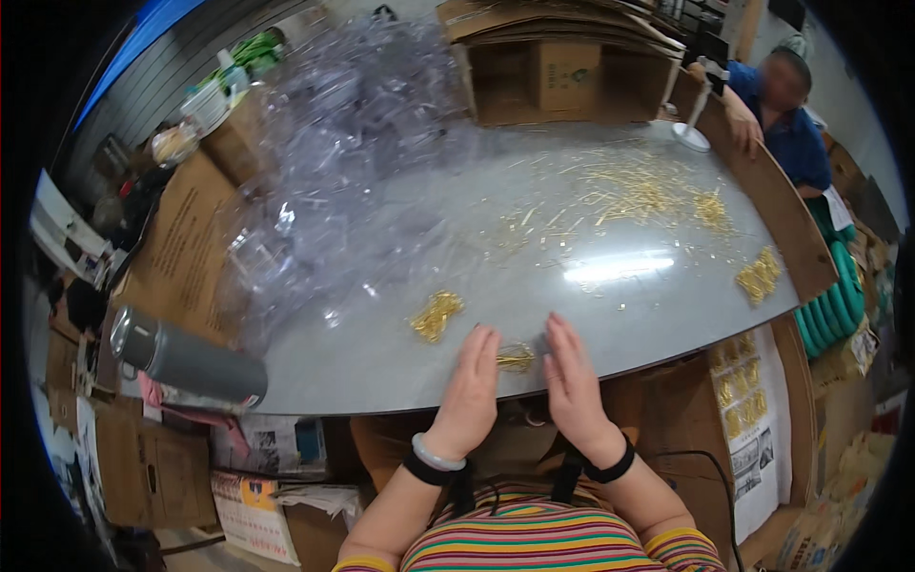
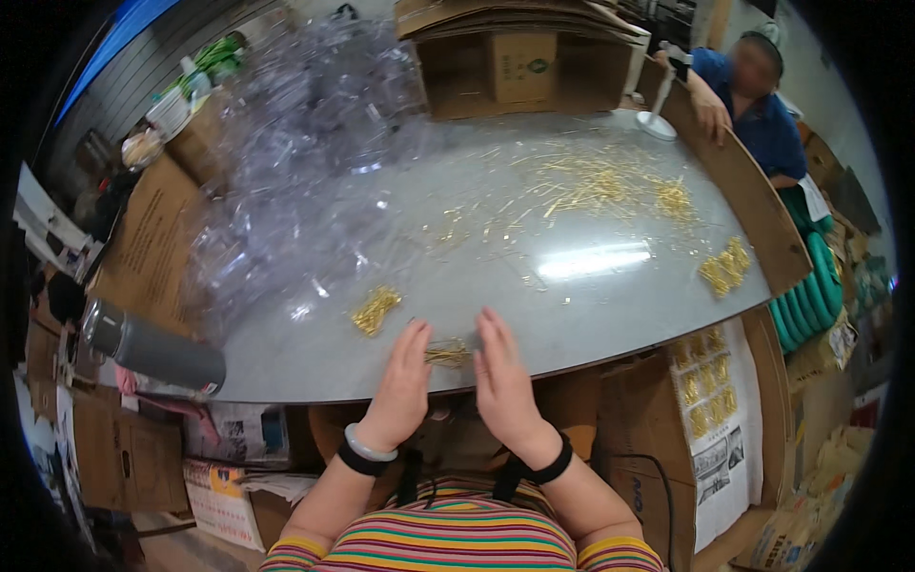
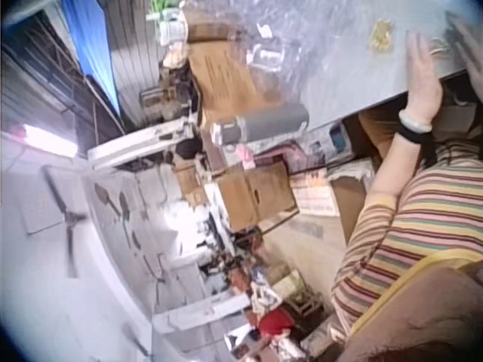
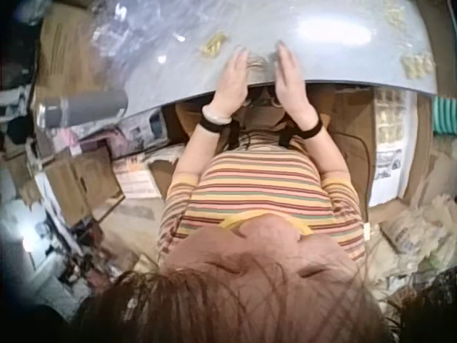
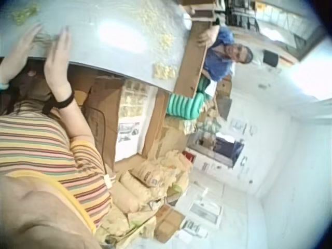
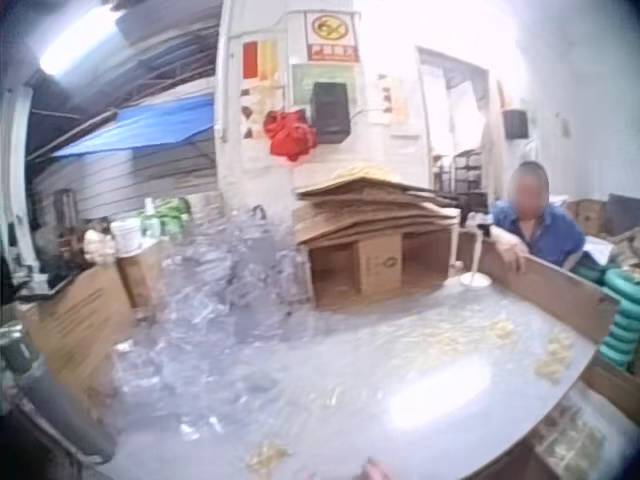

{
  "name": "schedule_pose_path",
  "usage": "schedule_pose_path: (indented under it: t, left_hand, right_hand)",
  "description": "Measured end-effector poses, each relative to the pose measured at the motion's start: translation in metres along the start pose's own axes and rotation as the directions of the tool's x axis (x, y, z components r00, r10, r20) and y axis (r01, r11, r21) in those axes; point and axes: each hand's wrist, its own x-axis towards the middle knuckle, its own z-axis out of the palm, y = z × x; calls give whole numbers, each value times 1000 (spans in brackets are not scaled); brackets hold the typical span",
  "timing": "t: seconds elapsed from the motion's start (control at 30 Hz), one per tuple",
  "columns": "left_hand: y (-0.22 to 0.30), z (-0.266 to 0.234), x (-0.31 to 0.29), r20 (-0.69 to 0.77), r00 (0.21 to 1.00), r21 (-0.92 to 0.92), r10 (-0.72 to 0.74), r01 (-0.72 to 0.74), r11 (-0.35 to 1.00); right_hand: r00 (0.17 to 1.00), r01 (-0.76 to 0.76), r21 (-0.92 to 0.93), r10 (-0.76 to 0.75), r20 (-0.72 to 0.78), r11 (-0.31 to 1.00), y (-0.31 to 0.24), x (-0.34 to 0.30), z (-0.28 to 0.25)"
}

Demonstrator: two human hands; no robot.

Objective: Packing small gold-colored pins into plastic bags at a workstation.

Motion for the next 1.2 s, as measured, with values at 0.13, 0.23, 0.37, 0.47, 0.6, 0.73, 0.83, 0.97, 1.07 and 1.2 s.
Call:
schedule_pose_path:
  t: [0.13,0.23,0.37,0.47,0.6,0.73,0.83,0.97,1.07,1.2]
  left_hand:
    - [-5,-4,-7,79,996,129,39,-49,990]
    - [-1,-4,-5,53,998,129,30,-36,991]
    - [2,-2,-6,27,999,145,38,-41,989]
    - [-2,2,-8,-12,1000,147,27,-25,989]
    - [3,4,-7,-78,995,16,-65,66,998]
    - [-3,5,-8,-129,989,-42,-72,67,997]
    - [4,-5,-6,-176,983,-41,-48,42,998]
    - [-3,-32,-19,-327,920,-32,-216,217,976]
    - [-12,-64,-17,-159,791,-314,-592,528,789]
    - [-31,-79,-8,-10,694,-386,-720,662,643]
  right_hand:
    - [997,37,25,-38,60,999,-12,-6,25]
    - [995,51,100,-59,80,994,-15,0,29]
    - [999,-35,136,39,-25,990,-4,2,21]
    - [990,126,-131,-115,85,983,-14,7,19]
    - [934,346,-419,-268,235,839,-3,15,23]
    - [909,390,-416,-270,318,822,-5,18,21]
    - [921,372,-402,-277,275,837,-4,17,21]
    - [942,329,-384,-274,192,863,-7,16,22]
    - [941,332,-360,-279,191,872,-5,15,21]
    - [929,356,-354,-286,236,865,-1,18,22]
